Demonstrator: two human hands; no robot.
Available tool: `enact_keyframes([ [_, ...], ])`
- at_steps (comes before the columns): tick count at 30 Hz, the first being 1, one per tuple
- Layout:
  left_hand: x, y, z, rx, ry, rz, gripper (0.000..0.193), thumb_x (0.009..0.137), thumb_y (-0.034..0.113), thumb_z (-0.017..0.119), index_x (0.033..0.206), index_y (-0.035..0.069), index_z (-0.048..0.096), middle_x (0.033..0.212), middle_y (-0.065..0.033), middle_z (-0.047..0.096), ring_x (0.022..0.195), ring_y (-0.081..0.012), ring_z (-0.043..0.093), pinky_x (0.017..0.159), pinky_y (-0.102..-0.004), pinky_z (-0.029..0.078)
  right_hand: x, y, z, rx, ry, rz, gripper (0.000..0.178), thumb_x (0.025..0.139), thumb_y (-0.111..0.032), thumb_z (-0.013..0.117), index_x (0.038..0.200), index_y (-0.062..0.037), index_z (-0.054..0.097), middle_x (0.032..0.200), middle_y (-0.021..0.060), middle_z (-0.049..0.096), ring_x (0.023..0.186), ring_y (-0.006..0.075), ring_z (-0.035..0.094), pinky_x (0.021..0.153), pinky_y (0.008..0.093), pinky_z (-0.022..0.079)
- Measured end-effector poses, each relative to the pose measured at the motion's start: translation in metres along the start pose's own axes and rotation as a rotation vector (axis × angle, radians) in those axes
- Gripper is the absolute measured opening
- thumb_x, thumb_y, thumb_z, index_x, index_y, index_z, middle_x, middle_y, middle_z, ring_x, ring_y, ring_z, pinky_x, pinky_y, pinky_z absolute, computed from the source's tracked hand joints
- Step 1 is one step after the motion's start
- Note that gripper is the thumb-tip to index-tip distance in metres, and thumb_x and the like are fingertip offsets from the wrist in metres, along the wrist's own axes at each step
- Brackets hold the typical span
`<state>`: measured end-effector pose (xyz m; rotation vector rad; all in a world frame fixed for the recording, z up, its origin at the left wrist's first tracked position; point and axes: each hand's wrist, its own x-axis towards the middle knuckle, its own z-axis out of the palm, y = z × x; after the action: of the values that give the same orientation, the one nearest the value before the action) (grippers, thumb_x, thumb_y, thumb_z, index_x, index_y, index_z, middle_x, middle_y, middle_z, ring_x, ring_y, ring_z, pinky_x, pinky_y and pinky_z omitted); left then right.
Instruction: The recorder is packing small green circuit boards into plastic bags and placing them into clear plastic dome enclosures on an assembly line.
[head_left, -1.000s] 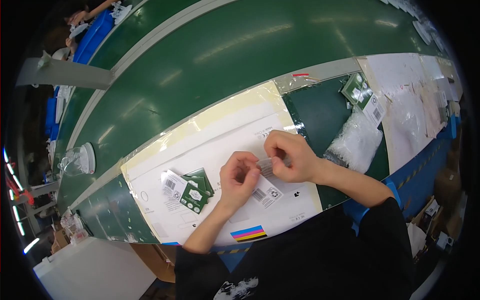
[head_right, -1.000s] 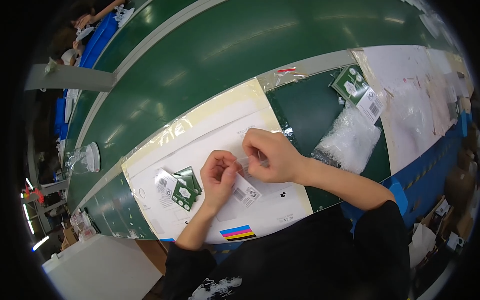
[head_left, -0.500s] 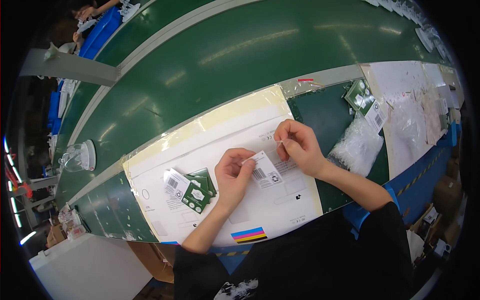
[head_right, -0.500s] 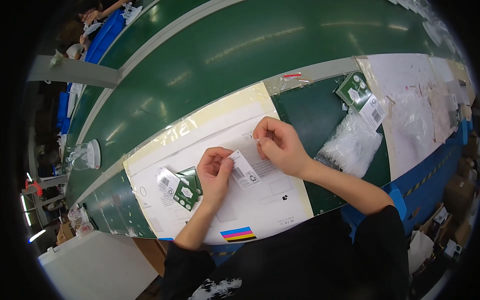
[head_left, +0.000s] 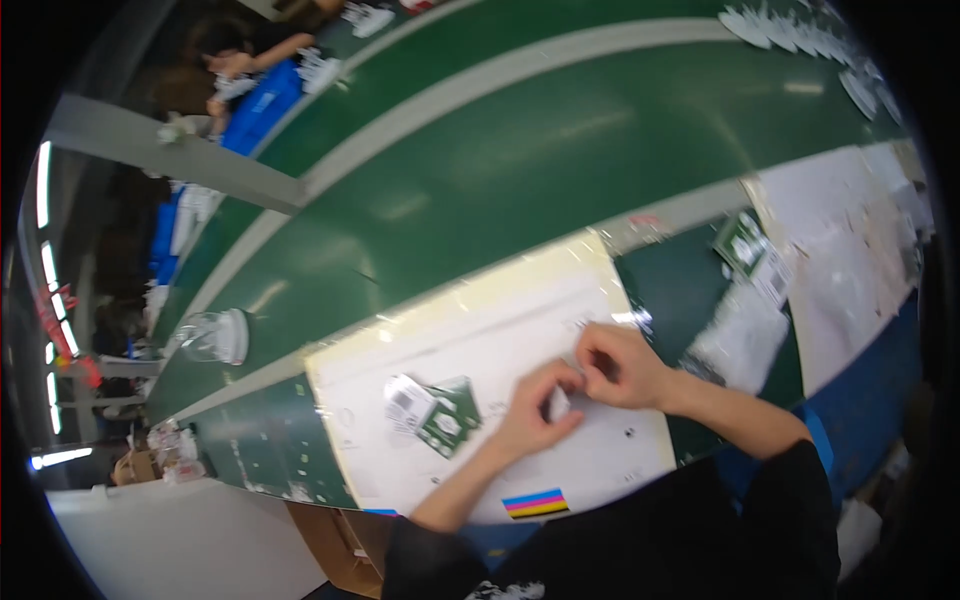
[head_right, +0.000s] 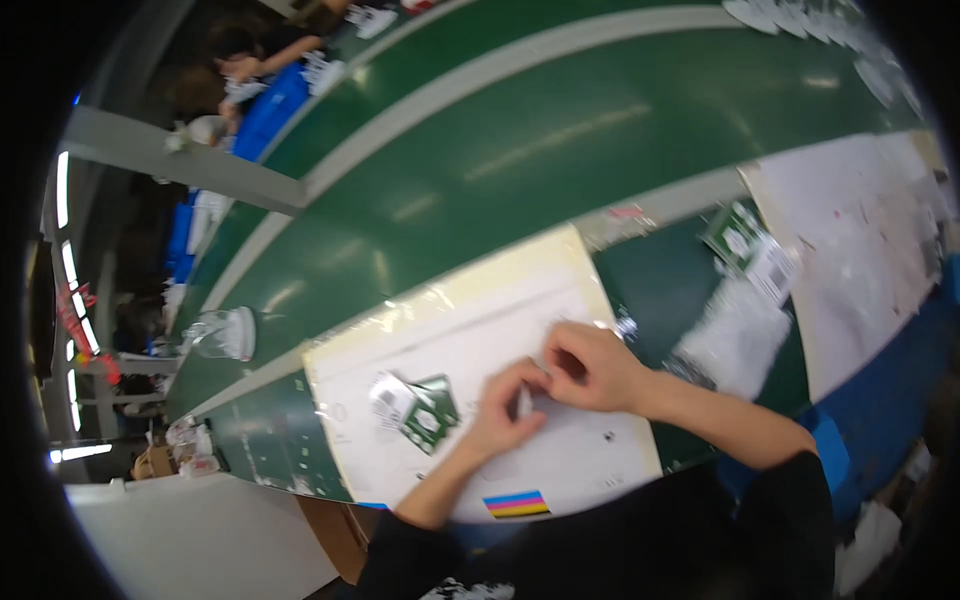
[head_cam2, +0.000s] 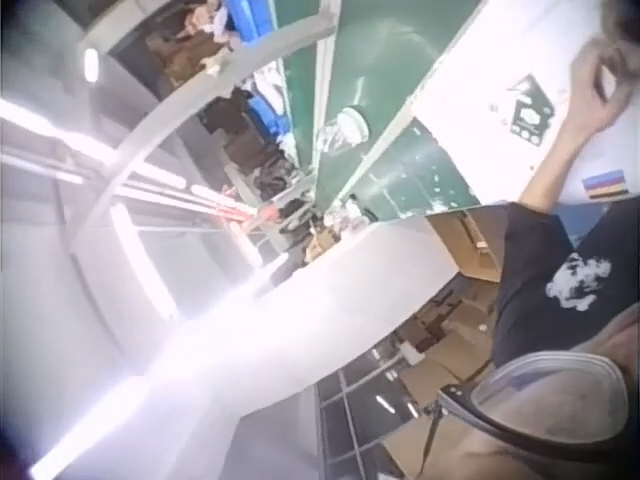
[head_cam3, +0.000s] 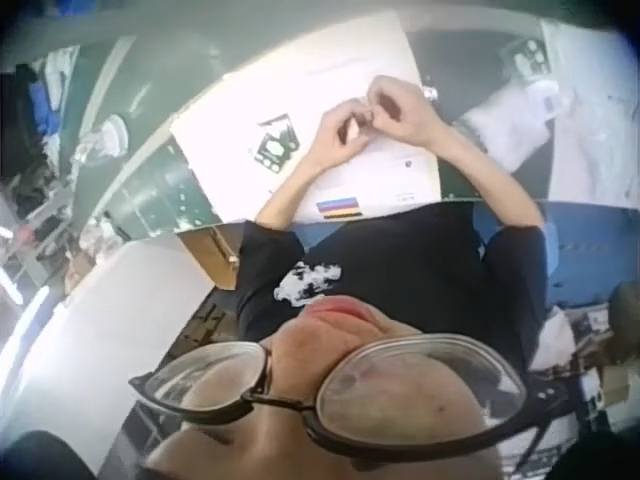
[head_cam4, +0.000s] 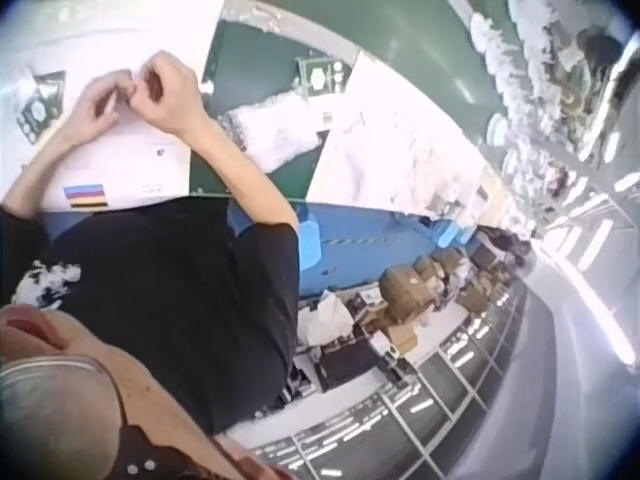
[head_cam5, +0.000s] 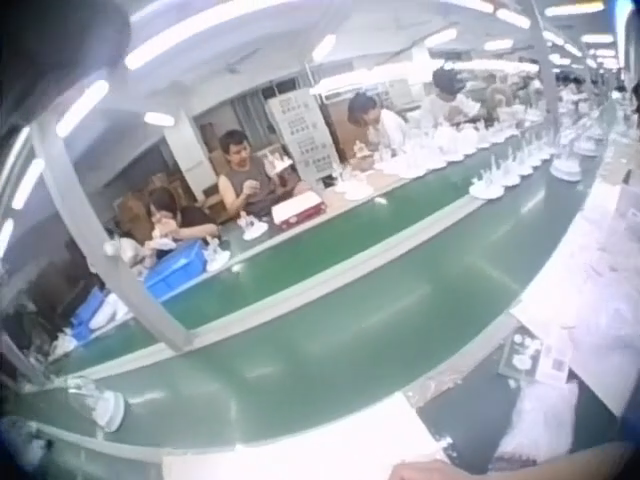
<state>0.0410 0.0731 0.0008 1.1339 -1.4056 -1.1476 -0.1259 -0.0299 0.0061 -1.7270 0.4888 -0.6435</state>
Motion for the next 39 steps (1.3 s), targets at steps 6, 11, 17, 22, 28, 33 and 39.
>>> enact_keyframes([
  [6, -0.001, -0.003, 0.005, 0.076, 0.016, 0.13, 0.024, 0.08, 0.012, 0.06, 0.102, 0.001, 0.056, 0.101, -0.0104, 0.055, 0.105, -0.0254, 0.046, 0.092, -0.0365, 0.037, -0.008, -0.001, -0.002, 0.006, 0.053, 0.017, 0.009, 0.073, -0.002, 0.057, 0.075, -0.0047, 0.049, 0.069, 0.0036, 0.05, 0.056, 0.0102, 0.047, 0.049, 0.0237, 0.039],
  [11, -0.004, 0.001, 0.0, -0.008, -0.027, 0.099, 0.028, 0.086, 0.018, 0.057, 0.109, 0.001, 0.058, 0.103, -0.012, 0.058, 0.11, -0.0253, 0.048, 0.097, -0.0369, 0.036, -0.003, -0.006, 0.003, 0.09, 0.055, 0.045, 0.007, 0.074, -0.002, 0.055, 0.076, -0.0035, 0.049, 0.07, 0.0032, 0.051, 0.058, 0.0078, 0.047, 0.05, 0.0225, 0.039],
  [17, 0.003, -0.008, -0.01, -0.561, -0.274, -0.172, 0.056, 0.083, 0.034, 0.062, 0.126, 0.0, 0.05, 0.112, -0.0087, 0.055, 0.106, -0.0151, 0.05, 0.094, -0.0278, 0.037, -0.002, 0.009, 0.002, 0.147, 0.139, -0.007, 0.006, 0.075, 0.001, 0.056, 0.077, -0.0022, 0.05, 0.069, 0.0018, 0.052, 0.055, 0.0049, 0.048, 0.048, 0.019, 0.039],
  [22, 0.003, -0.017, -0.008, -0.65, -0.293, -0.246, 0.068, 0.075, 0.036, 0.062, 0.13, -0.001, 0.044, 0.115, -0.0092, 0.053, 0.112, -0.0159, 0.047, 0.097, -0.0271, 0.036, -0.003, 0.014, 0.003, 0.211, 0.178, 0.054, 0.006, 0.077, 0.0, 0.054, 0.076, -0.0023, 0.049, 0.068, -0.0004, 0.051, 0.056, 0.003, 0.047, 0.048, 0.0184, 0.037],
  [28, 0.004, -0.015, -0.01, -0.864, -0.311, -0.345, 0.075, 0.071, 0.037, 0.063, 0.131, -0.002, 0.041, 0.119, -0.0102, 0.05, 0.116, -0.0179, 0.046, 0.101, -0.0286, 0.035, 0.0, 0.009, 0.0, 0.194, 0.185, 0.049, 0.005, 0.079, 0.001, 0.053, 0.077, -0.0022, 0.049, 0.066, -0.0012, 0.051, 0.055, 0.0015, 0.047, 0.047, 0.0177, 0.037],
  [33, 0.005, -0.017, -0.011, -0.908, -0.314, -0.378, 0.077, 0.07, 0.036, 0.063, 0.132, -0.003, 0.039, 0.119, -0.012, 0.051, 0.117, -0.0201, 0.046, 0.102, -0.0297, 0.035, 0.001, 0.005, 0.0, 0.201, 0.187, 0.061, 0.005, 0.08, 0.001, 0.053, 0.078, -0.0022, 0.049, 0.065, -0.0014, 0.051, 0.054, 0.0012, 0.047, 0.047, 0.0174, 0.037],
  [39, 0.004, -0.018, -0.012, -0.945, -0.303, -0.41, 0.078, 0.069, 0.034, 0.063, 0.132, -0.004, 0.038, 0.117, -0.0132, 0.051, 0.119, -0.0231, 0.046, 0.102, -0.0313, 0.036, 0.0, 0.005, 0.0, 0.198, 0.182, 0.081, 0.005, 0.08, 0.0, 0.054, 0.078, -0.0019, 0.05, 0.065, -0.0012, 0.052, 0.053, 0.0014, 0.048, 0.046, 0.0181, 0.038],
])
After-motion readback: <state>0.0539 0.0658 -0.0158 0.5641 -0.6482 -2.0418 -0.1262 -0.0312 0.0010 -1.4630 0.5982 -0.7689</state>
